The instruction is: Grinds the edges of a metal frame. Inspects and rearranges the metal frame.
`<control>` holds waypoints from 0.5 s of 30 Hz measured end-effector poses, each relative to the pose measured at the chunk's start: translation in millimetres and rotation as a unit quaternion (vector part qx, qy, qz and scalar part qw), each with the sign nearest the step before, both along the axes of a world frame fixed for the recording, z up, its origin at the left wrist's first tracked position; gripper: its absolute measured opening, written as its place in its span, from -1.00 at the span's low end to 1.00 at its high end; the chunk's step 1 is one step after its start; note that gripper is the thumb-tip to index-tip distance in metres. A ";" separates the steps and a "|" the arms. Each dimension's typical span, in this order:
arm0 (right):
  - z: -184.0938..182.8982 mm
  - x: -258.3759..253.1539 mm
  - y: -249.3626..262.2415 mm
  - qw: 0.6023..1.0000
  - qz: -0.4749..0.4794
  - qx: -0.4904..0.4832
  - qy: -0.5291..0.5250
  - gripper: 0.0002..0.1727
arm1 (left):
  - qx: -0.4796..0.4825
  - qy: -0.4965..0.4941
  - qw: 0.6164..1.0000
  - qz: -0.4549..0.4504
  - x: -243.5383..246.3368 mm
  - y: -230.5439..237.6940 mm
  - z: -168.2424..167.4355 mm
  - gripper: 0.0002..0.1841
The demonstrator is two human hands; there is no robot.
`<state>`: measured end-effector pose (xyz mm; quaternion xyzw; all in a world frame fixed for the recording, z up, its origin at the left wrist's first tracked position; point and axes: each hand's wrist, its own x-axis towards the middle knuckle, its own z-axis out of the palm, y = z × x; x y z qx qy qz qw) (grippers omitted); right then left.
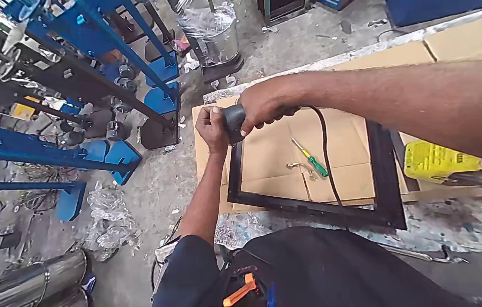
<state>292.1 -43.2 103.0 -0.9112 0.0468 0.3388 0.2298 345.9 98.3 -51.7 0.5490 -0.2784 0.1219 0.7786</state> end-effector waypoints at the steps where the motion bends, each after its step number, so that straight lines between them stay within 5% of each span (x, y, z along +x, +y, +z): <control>1: -1.1 0.6 -0.7 1.000 0.005 -0.006 -0.002 -0.66 | 0.001 0.002 1.000 0.002 0.0 -0.5 -0.2 -0.67; 15: -4.8 9.3 -5.8 0.998 0.049 -0.017 -0.027 -0.65 | 0.040 0.008 0.998 0.056 -4.3 -1.8 1.5 -0.68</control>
